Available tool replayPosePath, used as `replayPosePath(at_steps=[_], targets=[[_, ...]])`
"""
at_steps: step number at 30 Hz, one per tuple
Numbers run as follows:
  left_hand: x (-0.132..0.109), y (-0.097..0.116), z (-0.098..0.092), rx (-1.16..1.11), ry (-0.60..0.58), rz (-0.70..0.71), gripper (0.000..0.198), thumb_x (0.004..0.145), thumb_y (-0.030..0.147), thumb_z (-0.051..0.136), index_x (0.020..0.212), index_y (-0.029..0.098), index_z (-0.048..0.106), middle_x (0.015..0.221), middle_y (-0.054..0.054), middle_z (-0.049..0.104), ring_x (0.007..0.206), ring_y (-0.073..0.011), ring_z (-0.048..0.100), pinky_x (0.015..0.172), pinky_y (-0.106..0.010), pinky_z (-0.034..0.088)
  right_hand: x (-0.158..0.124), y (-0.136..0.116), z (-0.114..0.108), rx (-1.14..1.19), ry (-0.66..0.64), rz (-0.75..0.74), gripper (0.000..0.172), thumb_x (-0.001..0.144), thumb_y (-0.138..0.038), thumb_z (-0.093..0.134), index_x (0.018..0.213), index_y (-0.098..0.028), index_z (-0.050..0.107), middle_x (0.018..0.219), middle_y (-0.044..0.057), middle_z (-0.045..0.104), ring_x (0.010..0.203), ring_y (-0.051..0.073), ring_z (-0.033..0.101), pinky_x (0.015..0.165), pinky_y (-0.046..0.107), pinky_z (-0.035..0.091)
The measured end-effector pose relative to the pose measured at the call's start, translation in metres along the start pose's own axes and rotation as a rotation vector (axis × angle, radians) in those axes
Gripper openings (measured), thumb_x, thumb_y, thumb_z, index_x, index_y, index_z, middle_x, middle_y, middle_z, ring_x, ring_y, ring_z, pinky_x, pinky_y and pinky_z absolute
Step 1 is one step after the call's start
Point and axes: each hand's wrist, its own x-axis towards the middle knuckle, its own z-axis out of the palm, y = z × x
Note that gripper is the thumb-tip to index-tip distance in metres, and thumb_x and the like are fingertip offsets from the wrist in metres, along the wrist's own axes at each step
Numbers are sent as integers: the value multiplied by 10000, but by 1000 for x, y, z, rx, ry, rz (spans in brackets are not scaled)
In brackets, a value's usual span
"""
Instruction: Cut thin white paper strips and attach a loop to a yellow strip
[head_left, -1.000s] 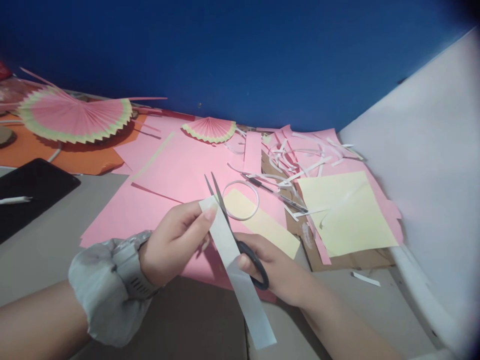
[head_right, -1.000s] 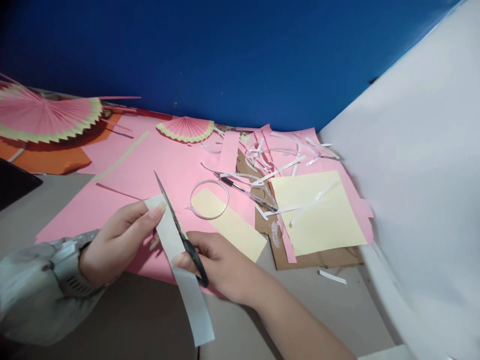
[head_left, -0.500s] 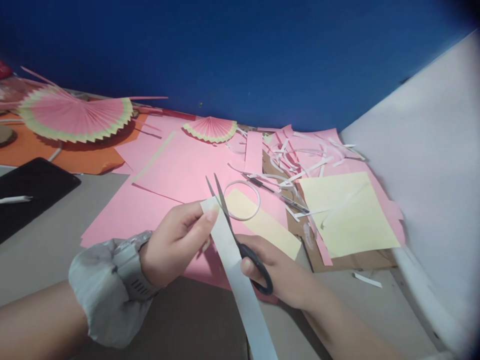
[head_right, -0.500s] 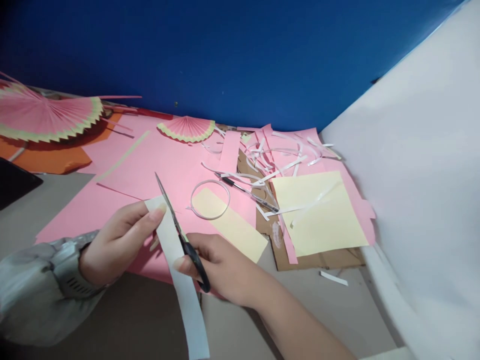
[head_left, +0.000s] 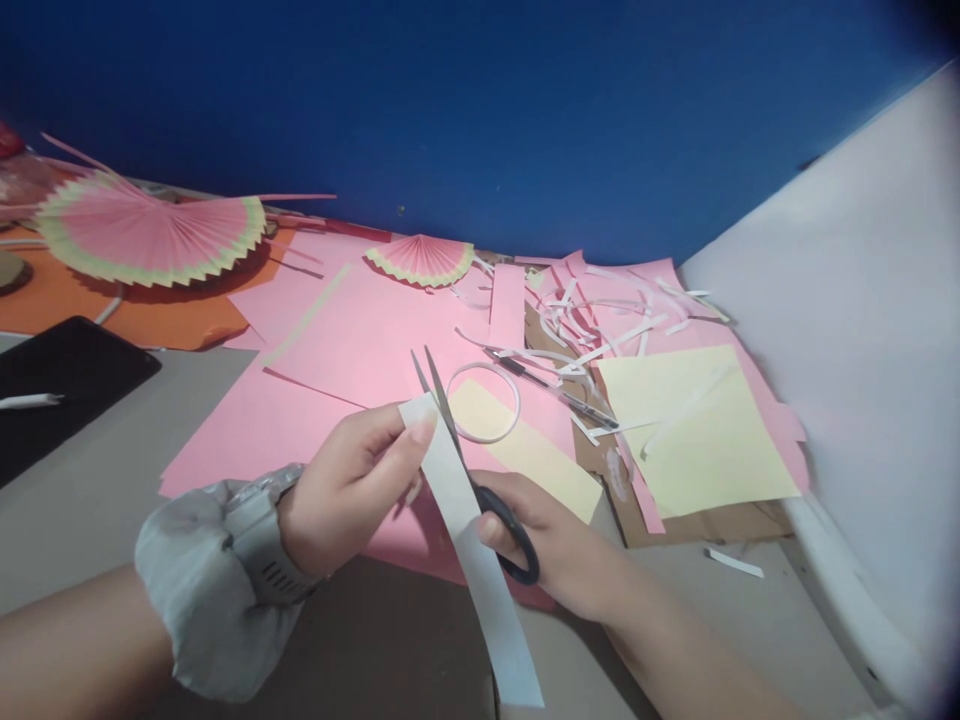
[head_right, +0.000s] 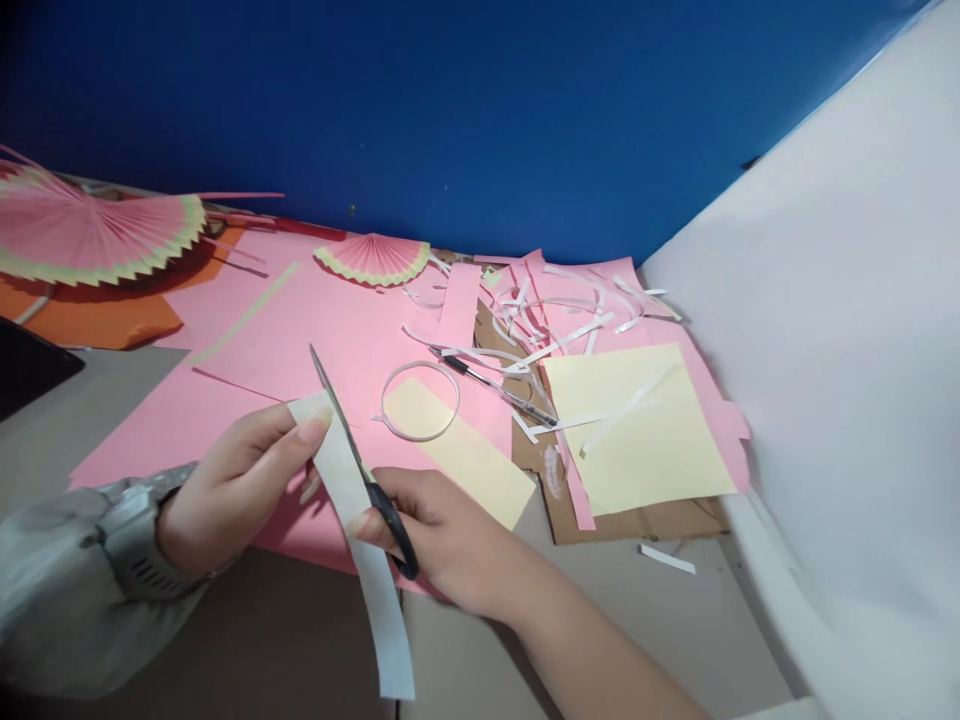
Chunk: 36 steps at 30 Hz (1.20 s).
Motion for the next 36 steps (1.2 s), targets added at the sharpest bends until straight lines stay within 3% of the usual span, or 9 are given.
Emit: replayPosePath(at_steps=[12, 20, 28, 36], targets=[[-1, 1, -1, -11, 6, 15, 389, 924, 378, 346, 595, 183, 419, 516, 39, 436, 473, -91, 419, 475, -219, 340, 1, -2, 0, 21, -18, -29, 426, 838, -582, 432, 723, -172, 453, 701, -25, 364, 669, 118, 337, 614, 228, 299], [-1, 0, 0, -39, 4, 20, 387, 924, 387, 341, 611, 180, 437, 512, 41, 439, 459, -89, 424, 456, -215, 346, 4, -1, 3, 20, -3, -44, 463, 827, -620, 408, 686, -181, 372, 664, -41, 275, 604, 99, 260, 535, 220, 221], [-2, -1, 0, -64, 13, 26, 389, 926, 376, 350, 603, 178, 440, 511, 41, 448, 458, -81, 424, 453, -207, 347, 3, -1, 2, 48, -5, -43, 435, 832, -589, 438, 705, -173, 425, 685, -38, 330, 638, 105, 305, 573, 220, 258], [-3, -1, 0, -96, 19, 10, 379, 928, 371, 350, 618, 176, 450, 523, 42, 448, 471, -83, 422, 460, -211, 345, 5, -1, 3, 43, -8, -54, 439, 834, -594, 426, 691, -184, 357, 682, -41, 265, 630, 104, 241, 555, 223, 202]])
